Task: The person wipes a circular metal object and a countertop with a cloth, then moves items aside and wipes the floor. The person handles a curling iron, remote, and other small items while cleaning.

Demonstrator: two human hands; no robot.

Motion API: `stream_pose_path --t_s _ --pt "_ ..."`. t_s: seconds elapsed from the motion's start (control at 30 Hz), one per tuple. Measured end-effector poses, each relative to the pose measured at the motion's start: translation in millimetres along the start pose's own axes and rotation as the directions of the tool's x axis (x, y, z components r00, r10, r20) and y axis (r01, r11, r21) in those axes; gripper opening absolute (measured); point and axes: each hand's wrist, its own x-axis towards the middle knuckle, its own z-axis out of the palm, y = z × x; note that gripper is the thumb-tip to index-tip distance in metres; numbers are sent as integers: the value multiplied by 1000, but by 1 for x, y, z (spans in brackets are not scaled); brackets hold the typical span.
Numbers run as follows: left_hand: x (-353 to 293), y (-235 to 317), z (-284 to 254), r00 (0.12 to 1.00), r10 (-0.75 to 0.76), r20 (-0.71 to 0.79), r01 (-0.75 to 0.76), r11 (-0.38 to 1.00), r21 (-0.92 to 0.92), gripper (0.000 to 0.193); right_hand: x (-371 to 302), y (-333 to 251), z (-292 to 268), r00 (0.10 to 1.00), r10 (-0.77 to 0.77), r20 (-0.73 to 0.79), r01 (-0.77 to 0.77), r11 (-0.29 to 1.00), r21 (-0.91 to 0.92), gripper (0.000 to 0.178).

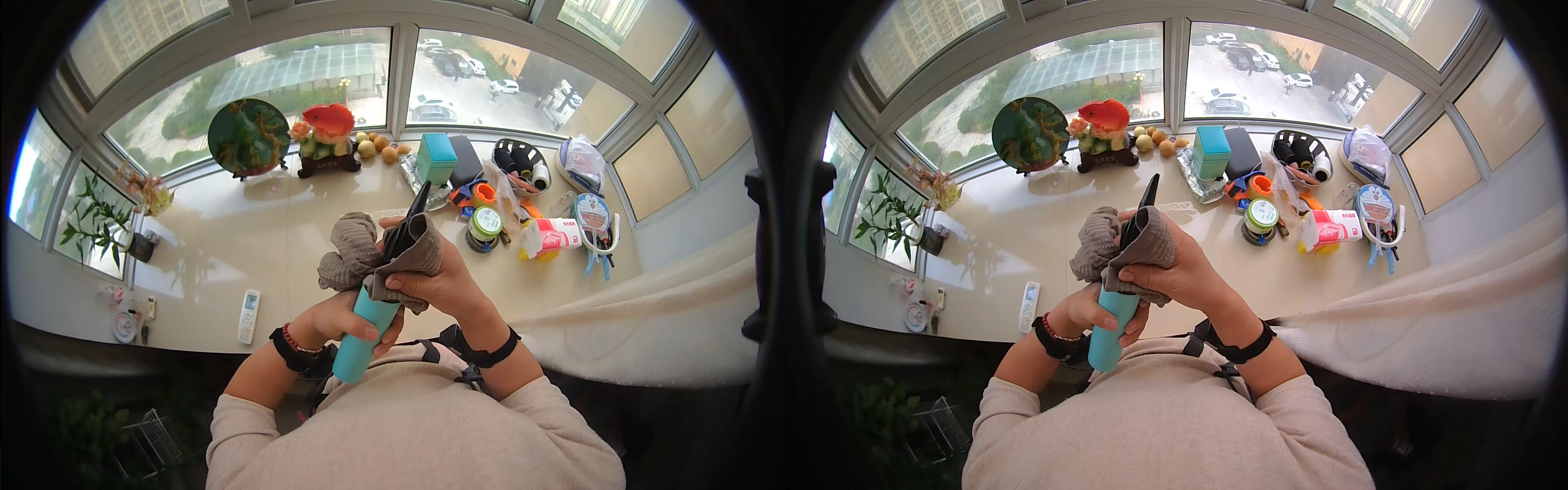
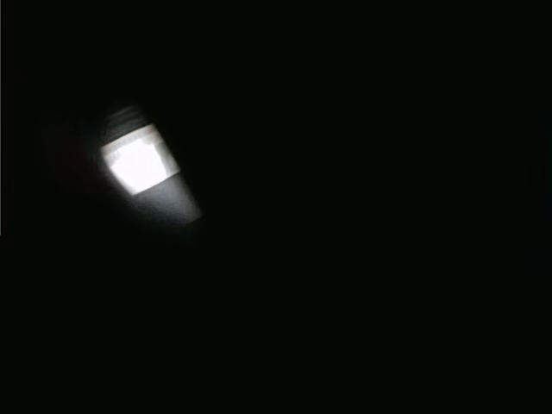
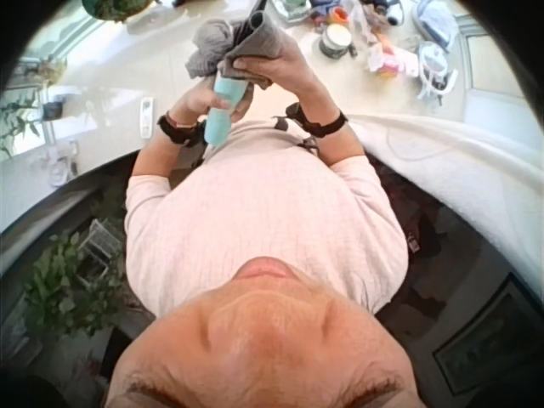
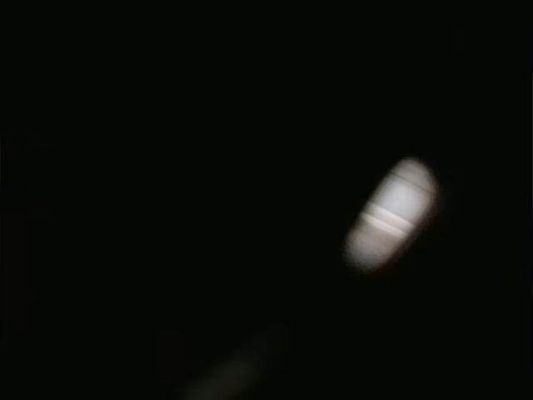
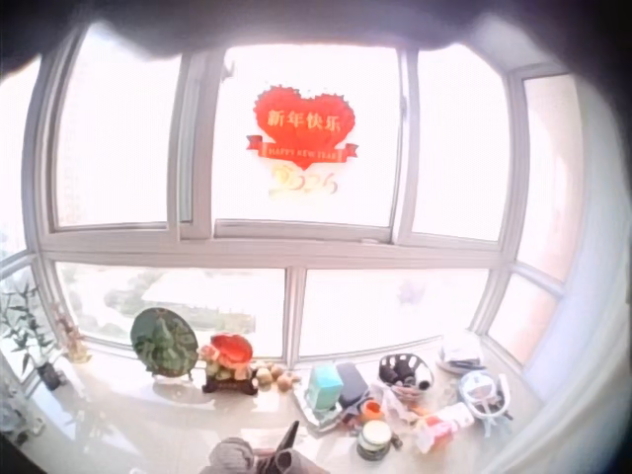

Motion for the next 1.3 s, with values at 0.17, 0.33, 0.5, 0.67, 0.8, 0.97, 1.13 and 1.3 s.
stream_pose_path --t_s 0.17,0.33,0.5,0.67,0.8,0.97,1.13,1.3 --pt "5 9 2 906 75 -417 147 866 477 30 4 9 10 975 -85 -205 53 986 -159 51" --pt "7 10 11 857 207 -471 75 856 512 37 2 19 2 979 -119 -163 66 952 -298 59" --pt "-5 3 9 985 25 -171 2 987 158 31 -7 9 -20 992 -50 112 63 991 -119 75" --pt "-6 -13 -4 999 46 -11 -44 990 131 44 -4 6 -25 966 -2 259 33 993 -114 74" --pt "-5 -17 -15 999 -2 53 -6 988 153 52 -6 13 -28 965 69 254 -49 995 -82 66" --pt "0 -25 -13 886 285 -366 -194 944 266 65 -9 30 -21 998 -9 59 8 1000 14 65" --pt "5 -49 0 610 493 -620 -116 829 546 49 -4 49 3 966 68 -251 -50 996 76 43" --pt "3 -55 3 651 505 -566 -177 827 534 54 -5 51 -1 992 26 -124 -22 999 29 47"
